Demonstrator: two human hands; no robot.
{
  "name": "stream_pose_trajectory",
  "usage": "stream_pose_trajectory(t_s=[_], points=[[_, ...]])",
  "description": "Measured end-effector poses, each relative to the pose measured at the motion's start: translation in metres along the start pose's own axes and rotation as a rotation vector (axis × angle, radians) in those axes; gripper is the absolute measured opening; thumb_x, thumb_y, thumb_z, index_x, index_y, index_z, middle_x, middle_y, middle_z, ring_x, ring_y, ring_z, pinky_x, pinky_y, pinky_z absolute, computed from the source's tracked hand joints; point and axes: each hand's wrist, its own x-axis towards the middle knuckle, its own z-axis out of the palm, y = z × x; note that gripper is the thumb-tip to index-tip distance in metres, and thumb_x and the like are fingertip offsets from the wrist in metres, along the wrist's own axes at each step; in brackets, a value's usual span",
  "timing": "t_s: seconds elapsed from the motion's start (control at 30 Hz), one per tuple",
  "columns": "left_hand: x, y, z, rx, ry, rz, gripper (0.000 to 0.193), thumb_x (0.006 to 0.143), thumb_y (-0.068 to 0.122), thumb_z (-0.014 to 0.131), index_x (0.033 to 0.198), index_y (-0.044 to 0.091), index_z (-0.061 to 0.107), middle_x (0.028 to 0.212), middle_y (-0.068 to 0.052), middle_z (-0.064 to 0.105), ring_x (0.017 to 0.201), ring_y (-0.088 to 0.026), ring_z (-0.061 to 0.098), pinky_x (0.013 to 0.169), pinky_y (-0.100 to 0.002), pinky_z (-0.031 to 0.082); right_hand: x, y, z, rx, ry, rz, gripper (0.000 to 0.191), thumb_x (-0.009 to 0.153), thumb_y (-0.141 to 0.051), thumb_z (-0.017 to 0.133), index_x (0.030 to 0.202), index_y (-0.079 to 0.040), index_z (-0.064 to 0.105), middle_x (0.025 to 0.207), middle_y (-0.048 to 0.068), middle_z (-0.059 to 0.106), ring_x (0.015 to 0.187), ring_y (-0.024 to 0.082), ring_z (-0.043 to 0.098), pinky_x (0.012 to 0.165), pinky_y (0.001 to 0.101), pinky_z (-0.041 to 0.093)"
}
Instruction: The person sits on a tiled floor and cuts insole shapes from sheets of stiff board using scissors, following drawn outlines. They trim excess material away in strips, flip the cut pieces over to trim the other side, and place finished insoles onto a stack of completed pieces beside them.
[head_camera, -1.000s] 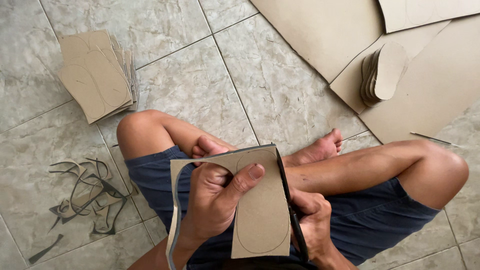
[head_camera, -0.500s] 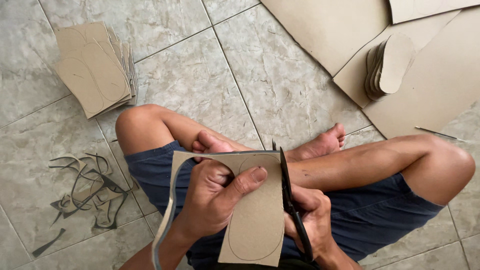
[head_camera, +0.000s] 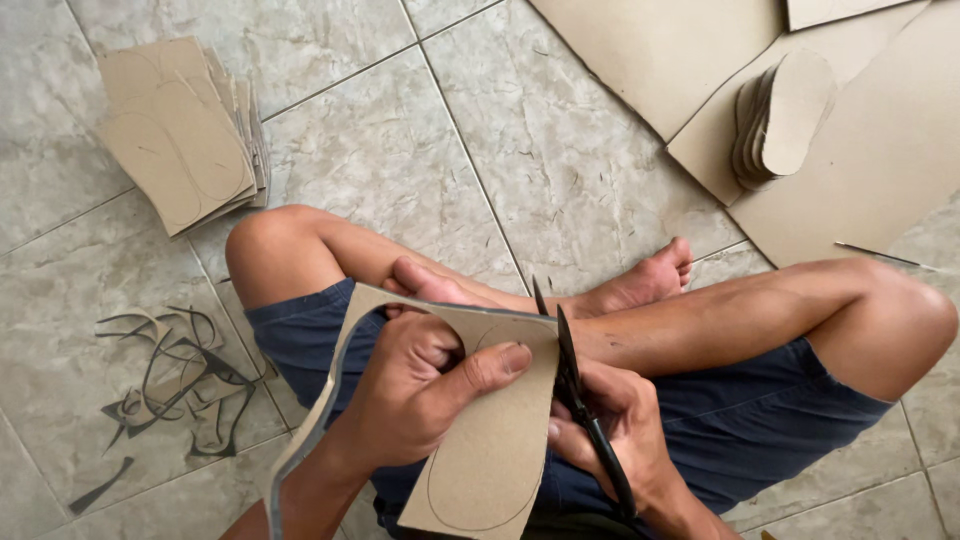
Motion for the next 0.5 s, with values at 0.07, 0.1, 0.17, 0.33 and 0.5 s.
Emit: stream_pose_trajectory(t_s=[0.07, 0.1, 0.17, 0.33, 0.5], points=[[-0.002, 0.003, -0.002, 0.018, -0.035, -0.079, 0.021, 0.097, 0.019, 0.068, 0.099, 0.0, 0.079, 0.083, -0.002, 0.079, 0.076, -0.005, 0.071, 0.066, -0.024, 0.057, 0.002, -0.002, -0.001, 0.096, -0.027, -0.087, 0.037, 0.079, -0.014, 0.075, 0.11, 0.004, 0.064, 0.09, 0.0, 0.062, 0.084, 0.009, 0.053, 0.075, 0.0253, 0.047], [-0.002, 0.004, -0.003, 0.013, -0.058, -0.086, 0.021, 0.097, 0.019, 0.067, 0.1, 0.001, 0.079, 0.083, -0.002, 0.08, 0.075, -0.005, 0.071, 0.066, -0.024, 0.057, 0.002, -0.003, -0.001, 0.146, -0.046, -0.128, 0.043, 0.077, -0.015, 0.071, 0.114, 0.002, 0.059, 0.096, -0.001, 0.064, 0.088, 0.008, 0.058, 0.08, 0.0242, 0.049], [-0.001, 0.006, -0.008, 0.003, -0.106, -0.097, 0.021, 0.097, 0.019, 0.066, 0.1, 0.002, 0.079, 0.084, -0.001, 0.08, 0.074, -0.005, 0.072, 0.065, -0.023, 0.058, 0.002, -0.007, -0.001, 0.092, -0.046, -0.042, 0.031, 0.078, -0.016, 0.077, 0.1, 0.002, 0.063, 0.087, -0.001, 0.06, 0.081, 0.009, 0.053, 0.073, 0.0254, 0.047], [0.004, 0.012, -0.014, -0.058, -0.174, -0.185, 0.021, 0.099, 0.018, 0.067, 0.097, 0.001, 0.078, 0.081, -0.003, 0.078, 0.071, -0.005, 0.066, 0.061, -0.024, 0.053, 0.002, -0.014, -0.002, 0.038, -0.072, 0.047, 0.027, 0.079, -0.016, 0.08, 0.094, 0.001, 0.067, 0.079, 0.002, 0.056, 0.074, 0.011, 0.049, 0.067, 0.0275, 0.042], [0.009, 0.02, -0.021, 0.114, -0.253, -0.135, 0.023, 0.097, 0.021, 0.067, 0.095, 0.003, 0.081, 0.078, -0.002, 0.079, 0.069, -0.004, 0.066, 0.059, -0.023, 0.052, 0.003, -0.012, -0.004, 0.044, -0.101, -0.11, 0.031, 0.08, -0.022, 0.077, 0.102, -0.002, 0.067, 0.085, -0.002, 0.055, 0.079, 0.009, 0.049, 0.07, 0.0262, 0.043]])
